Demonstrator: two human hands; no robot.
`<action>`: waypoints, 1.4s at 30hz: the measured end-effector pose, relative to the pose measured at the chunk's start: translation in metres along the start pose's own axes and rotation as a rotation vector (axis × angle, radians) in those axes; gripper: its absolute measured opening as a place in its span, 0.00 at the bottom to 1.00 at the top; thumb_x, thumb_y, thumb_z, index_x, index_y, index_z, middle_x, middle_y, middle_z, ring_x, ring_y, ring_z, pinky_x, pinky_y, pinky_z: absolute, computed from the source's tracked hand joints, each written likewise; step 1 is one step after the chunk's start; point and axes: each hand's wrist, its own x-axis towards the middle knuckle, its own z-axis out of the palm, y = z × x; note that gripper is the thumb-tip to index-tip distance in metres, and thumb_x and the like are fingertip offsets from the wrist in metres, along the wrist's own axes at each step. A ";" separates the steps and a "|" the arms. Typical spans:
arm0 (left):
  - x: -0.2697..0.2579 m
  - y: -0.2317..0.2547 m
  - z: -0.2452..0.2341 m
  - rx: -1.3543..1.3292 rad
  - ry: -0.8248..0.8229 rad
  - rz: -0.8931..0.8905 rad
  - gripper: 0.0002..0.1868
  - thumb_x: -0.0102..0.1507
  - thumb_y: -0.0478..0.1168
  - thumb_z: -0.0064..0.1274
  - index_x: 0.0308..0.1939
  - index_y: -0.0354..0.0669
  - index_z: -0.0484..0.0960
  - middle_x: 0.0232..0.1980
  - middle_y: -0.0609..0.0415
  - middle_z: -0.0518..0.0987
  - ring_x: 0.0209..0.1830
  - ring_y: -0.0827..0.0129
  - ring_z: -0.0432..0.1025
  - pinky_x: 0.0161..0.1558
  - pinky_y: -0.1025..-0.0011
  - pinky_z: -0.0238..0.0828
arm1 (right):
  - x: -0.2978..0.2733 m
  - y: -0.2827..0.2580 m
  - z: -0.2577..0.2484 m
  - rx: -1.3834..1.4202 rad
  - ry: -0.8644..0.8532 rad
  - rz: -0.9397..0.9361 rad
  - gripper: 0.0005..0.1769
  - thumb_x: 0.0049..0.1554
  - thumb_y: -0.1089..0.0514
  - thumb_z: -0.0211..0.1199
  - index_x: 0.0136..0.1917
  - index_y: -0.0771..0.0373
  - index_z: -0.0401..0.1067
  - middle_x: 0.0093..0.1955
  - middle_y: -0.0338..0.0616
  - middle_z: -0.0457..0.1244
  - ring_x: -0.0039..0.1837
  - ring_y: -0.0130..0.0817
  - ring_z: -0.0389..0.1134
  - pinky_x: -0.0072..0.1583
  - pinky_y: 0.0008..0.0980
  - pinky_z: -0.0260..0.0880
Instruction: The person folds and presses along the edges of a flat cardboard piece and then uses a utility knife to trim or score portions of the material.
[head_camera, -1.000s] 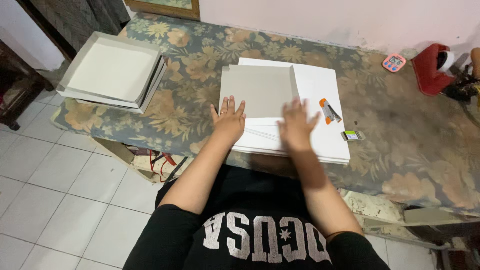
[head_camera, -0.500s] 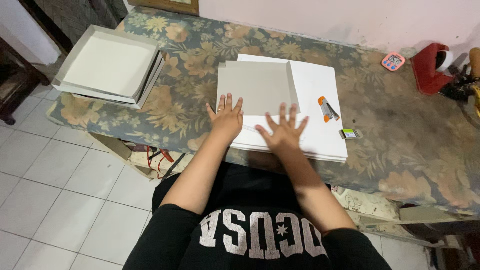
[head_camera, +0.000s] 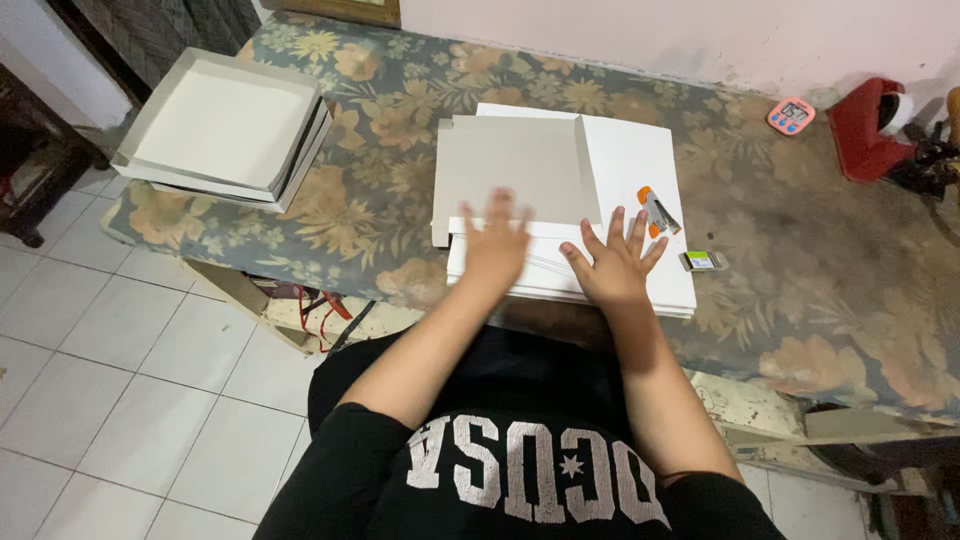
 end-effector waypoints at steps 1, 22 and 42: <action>-0.001 0.017 -0.002 -0.209 -0.082 0.061 0.29 0.68 0.54 0.36 0.72 0.54 0.68 0.81 0.41 0.52 0.82 0.53 0.39 0.70 0.29 0.22 | 0.000 0.002 0.002 0.001 -0.002 0.003 0.42 0.60 0.22 0.43 0.75 0.49 0.65 0.85 0.64 0.36 0.84 0.64 0.18 0.70 0.74 0.06; -0.051 -0.068 -0.053 -0.214 -0.090 -0.220 0.28 0.67 0.53 0.41 0.71 0.54 0.72 0.80 0.36 0.54 0.83 0.50 0.40 0.71 0.29 0.23 | -0.003 -0.009 -0.014 0.040 -0.064 0.071 0.40 0.60 0.23 0.42 0.76 0.44 0.63 0.85 0.59 0.36 0.85 0.58 0.17 0.72 0.70 0.06; -0.048 -0.134 -0.047 -0.805 0.146 -0.202 0.14 0.64 0.48 0.59 0.41 0.40 0.85 0.53 0.47 0.82 0.53 0.54 0.76 0.53 0.62 0.72 | -0.003 -0.007 -0.011 0.066 -0.042 0.060 0.40 0.61 0.24 0.42 0.76 0.45 0.63 0.85 0.59 0.36 0.85 0.58 0.20 0.74 0.68 0.08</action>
